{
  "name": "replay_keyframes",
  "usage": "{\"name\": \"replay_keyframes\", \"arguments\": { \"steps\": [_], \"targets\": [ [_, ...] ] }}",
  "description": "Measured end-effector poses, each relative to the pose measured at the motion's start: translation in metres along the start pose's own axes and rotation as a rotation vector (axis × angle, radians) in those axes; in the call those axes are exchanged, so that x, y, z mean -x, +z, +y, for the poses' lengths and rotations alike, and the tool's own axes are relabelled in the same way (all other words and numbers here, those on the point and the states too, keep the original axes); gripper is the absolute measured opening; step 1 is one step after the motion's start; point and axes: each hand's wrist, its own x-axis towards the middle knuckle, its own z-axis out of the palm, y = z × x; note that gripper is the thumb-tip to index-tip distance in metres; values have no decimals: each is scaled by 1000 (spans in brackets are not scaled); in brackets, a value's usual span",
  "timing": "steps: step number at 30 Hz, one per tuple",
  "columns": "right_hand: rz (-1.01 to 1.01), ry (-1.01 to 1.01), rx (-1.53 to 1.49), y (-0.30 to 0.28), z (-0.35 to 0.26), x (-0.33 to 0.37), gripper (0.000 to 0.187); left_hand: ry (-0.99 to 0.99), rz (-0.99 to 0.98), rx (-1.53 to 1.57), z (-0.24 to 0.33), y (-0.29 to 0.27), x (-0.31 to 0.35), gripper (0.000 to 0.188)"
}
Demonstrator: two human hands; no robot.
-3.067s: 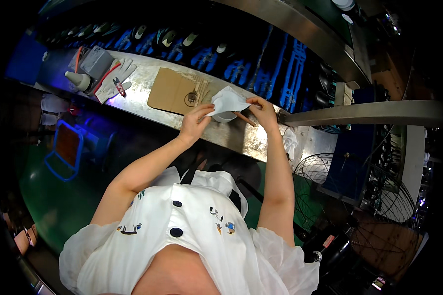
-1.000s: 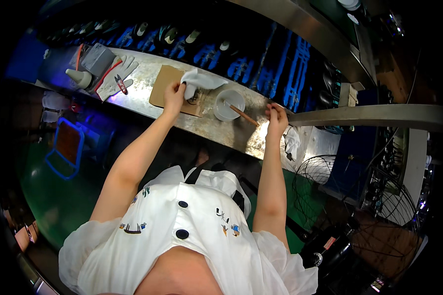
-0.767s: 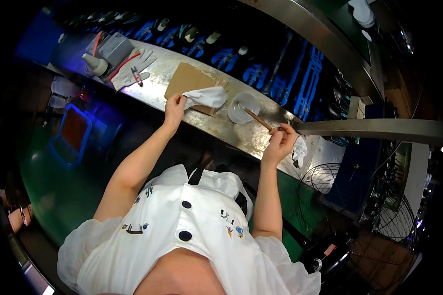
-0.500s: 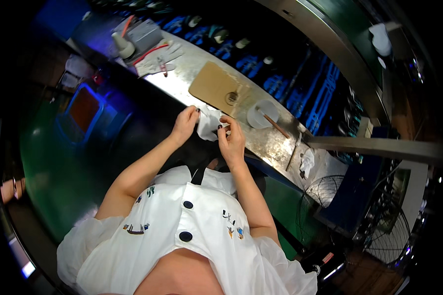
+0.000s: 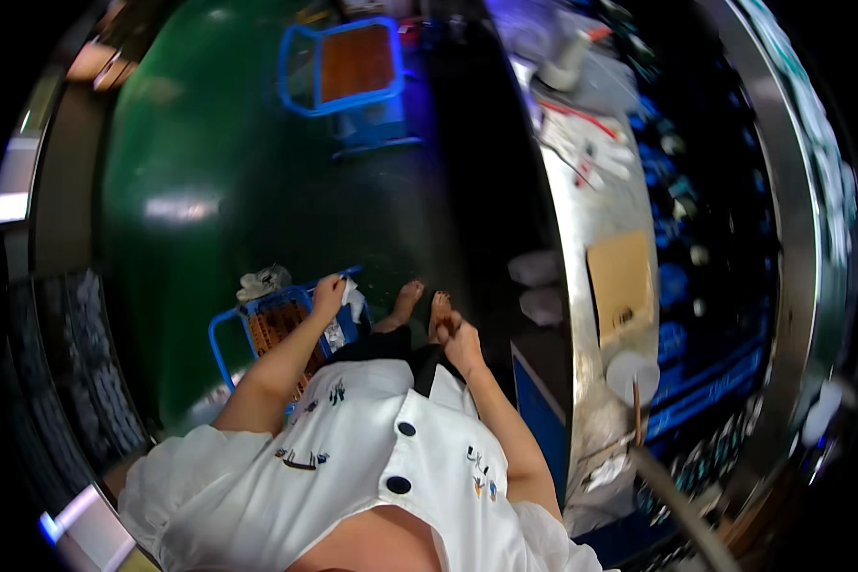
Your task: The person applies a liquid substance to a shoe sole using a brush, wipes the brush and other components with a cloth, and refills a container from a larger jug.
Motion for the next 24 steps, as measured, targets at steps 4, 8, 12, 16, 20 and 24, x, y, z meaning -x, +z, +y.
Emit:
{"name": "replay_keyframes", "arguments": {
  "steps": [4, 8, 12, 16, 20, 24],
  "targets": [
    [-289, -52, 272, 16, 44, -42, 18, -247, 192, 12, -54, -5, 65, 20],
    [-364, -225, 582, 21, 64, -97, 21, -501, 265, 44, -75, 9, 142, 21],
    [-332, -233, 910, 31, 92, -158, 15, -676, 377, 73, -95, 42, 211, 23],
    [-338, -171, 952, 74, 113, -195, 15, -746, 372, 207, -93, 57, 221, 24],
    [-563, -108, 1014, 151, 165, -230, 17, -672, 319, 206, -111, 91, 186, 22],
    [-938, 41, 1171, 262, 204, -241, 22, -775, 318, 375, -145, 148, 150, 20]
  ]
}}
